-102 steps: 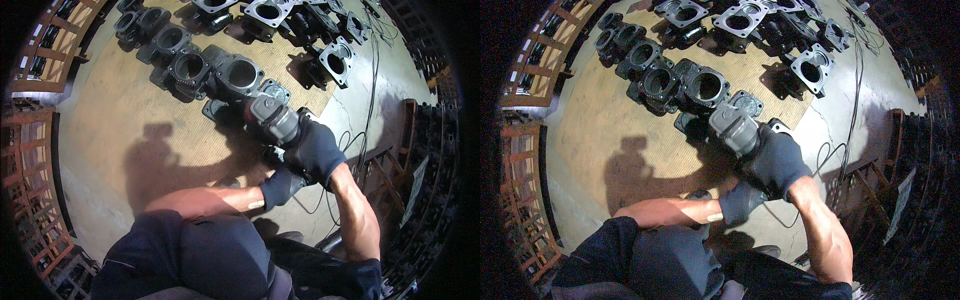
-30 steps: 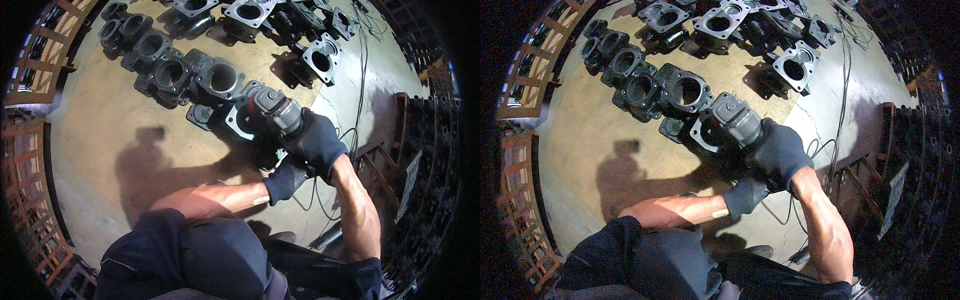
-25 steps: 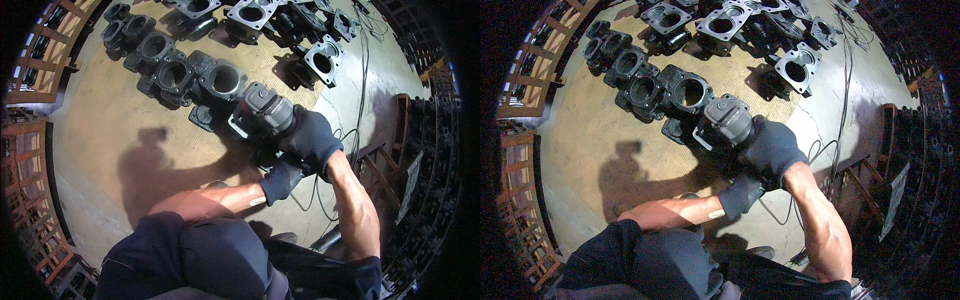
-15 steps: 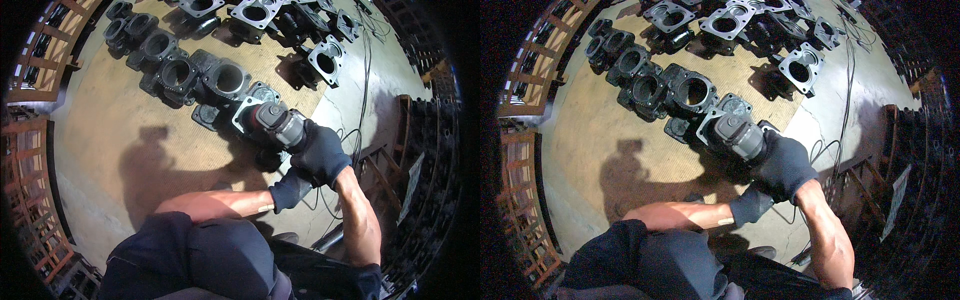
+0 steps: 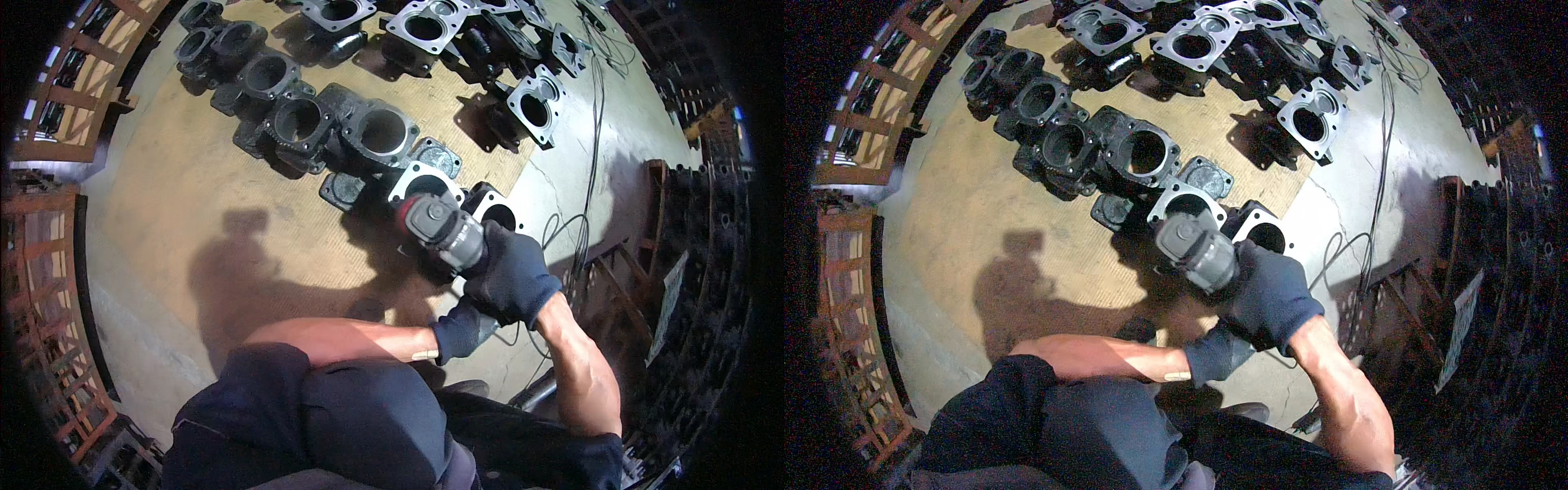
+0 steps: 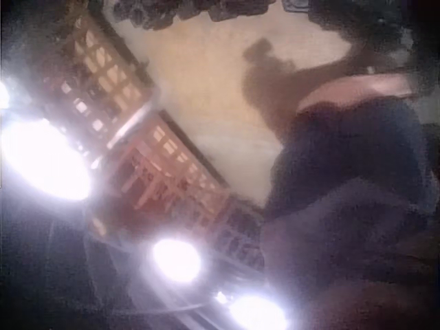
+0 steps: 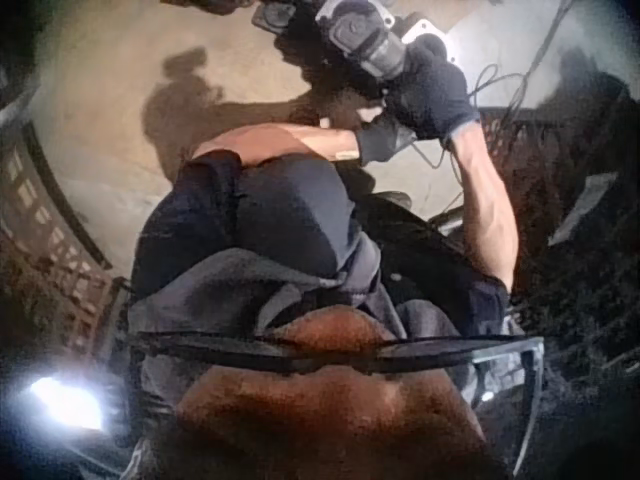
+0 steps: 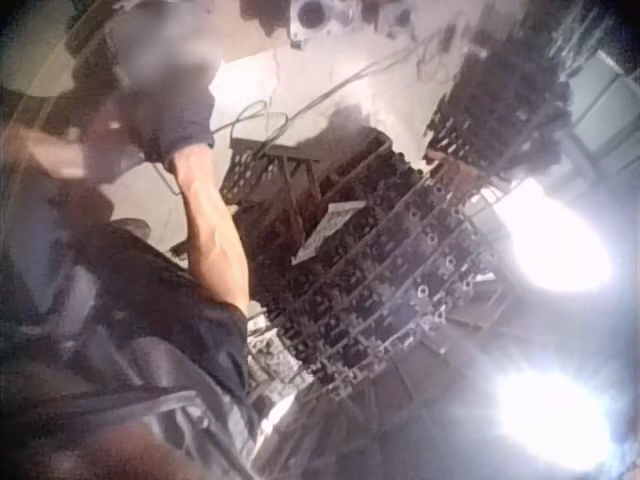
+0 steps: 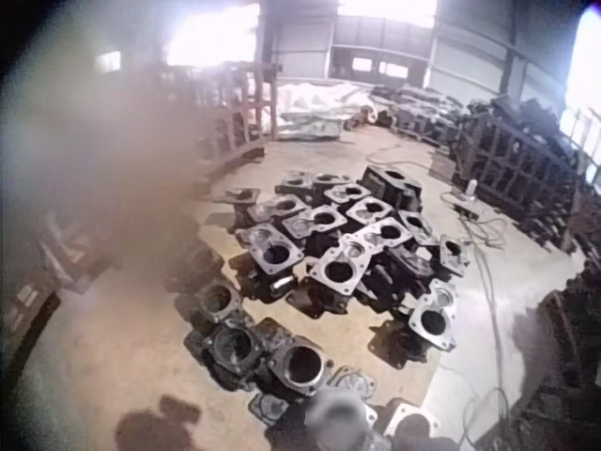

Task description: The person uses a handheld angle grinder to smooth the edges of metal parts laid out on the floor. They work on several parts sequentially, repositioning them as needed, and then place the finished pieces aside.

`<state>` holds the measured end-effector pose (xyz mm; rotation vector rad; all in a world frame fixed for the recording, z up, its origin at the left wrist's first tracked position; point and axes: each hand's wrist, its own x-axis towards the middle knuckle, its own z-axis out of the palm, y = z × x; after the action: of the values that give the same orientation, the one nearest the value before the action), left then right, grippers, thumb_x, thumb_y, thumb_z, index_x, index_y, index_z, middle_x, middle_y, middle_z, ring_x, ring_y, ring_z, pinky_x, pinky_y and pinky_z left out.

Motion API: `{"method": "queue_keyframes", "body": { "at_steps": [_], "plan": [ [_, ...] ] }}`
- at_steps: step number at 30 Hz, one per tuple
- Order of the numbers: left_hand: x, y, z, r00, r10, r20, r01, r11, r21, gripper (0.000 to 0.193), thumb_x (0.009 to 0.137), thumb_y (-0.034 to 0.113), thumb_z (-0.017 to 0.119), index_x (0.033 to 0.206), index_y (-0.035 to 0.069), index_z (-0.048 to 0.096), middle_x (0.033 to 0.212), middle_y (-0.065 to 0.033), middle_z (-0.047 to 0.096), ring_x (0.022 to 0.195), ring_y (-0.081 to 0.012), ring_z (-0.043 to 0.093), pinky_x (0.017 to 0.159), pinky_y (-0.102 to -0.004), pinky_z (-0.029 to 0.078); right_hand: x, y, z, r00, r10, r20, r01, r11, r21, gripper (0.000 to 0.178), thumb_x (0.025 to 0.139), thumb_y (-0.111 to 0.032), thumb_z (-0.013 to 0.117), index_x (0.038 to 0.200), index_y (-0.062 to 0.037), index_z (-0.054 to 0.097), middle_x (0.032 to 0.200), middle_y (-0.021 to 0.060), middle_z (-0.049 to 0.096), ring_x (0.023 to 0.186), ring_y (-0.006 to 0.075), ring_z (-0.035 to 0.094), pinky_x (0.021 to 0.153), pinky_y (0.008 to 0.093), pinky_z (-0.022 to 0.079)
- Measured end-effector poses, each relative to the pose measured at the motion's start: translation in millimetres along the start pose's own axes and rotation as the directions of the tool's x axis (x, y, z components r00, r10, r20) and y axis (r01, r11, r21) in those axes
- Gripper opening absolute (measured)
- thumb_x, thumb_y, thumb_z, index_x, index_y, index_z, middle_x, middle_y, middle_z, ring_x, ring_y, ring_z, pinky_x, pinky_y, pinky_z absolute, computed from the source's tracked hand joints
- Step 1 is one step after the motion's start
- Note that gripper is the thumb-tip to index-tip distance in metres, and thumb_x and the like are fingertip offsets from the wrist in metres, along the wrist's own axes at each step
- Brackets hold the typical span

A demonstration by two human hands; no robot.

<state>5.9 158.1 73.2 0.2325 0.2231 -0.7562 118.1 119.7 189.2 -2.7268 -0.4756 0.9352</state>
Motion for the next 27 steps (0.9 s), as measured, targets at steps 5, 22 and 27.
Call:
{"method": "queue_keyframes", "body": {
  "at_steps": [5,22,27],
  "plan": [
    [23.4,-30.3,12.4,0.988,0.134,0.075,-0.152,0.783,0.603,0.034,0.101,0.003,0.052,0.136,0.004,0.053,0.135,-0.0073,0.058,0.122,-0.0160,0.054,0.108,-0.0320,0.045,-27.7,39.8,-5.8,0.982,0.190,-0.025,-0.188,0.980,0.069,0.055,0.061,-0.018,0.080,0.112,-0.0028,0.065,0.093,0.0203,0.074,0.090,0.0363,0.074,0.081,0.0391,0.058],
    [54.9,7.4,39.8,0.967,0.201,0.159,-0.254,0.829,0.499,0.037,0.095,0.013,0.067,0.130,0.005,0.056,0.122,-0.0053,0.063,0.118,-0.0181,0.059,0.102,-0.0306,0.050,-20.5,13.0,-66.2,0.985,0.159,-0.070,-0.158,0.987,0.017,0.049,0.063,-0.018,0.082,0.107,-0.0024,0.066,0.096,0.0161,0.074,0.087,0.0285,0.072,0.082,0.0355,0.056],
    [50.3,79.7,42.4,0.942,0.260,0.212,-0.304,0.393,0.868,0.044,0.099,0.022,0.065,0.138,0.003,0.054,0.135,-0.0101,0.058,0.128,-0.0179,0.052,0.109,-0.0320,0.042,26.8,19.7,-65.0,0.970,-0.009,-0.242,0.056,0.980,0.189,0.051,0.062,-0.026,0.083,0.103,0.0009,0.069,0.090,0.0226,0.074,0.085,0.0361,0.073,0.078,0.0400,0.057]
  ]
}}
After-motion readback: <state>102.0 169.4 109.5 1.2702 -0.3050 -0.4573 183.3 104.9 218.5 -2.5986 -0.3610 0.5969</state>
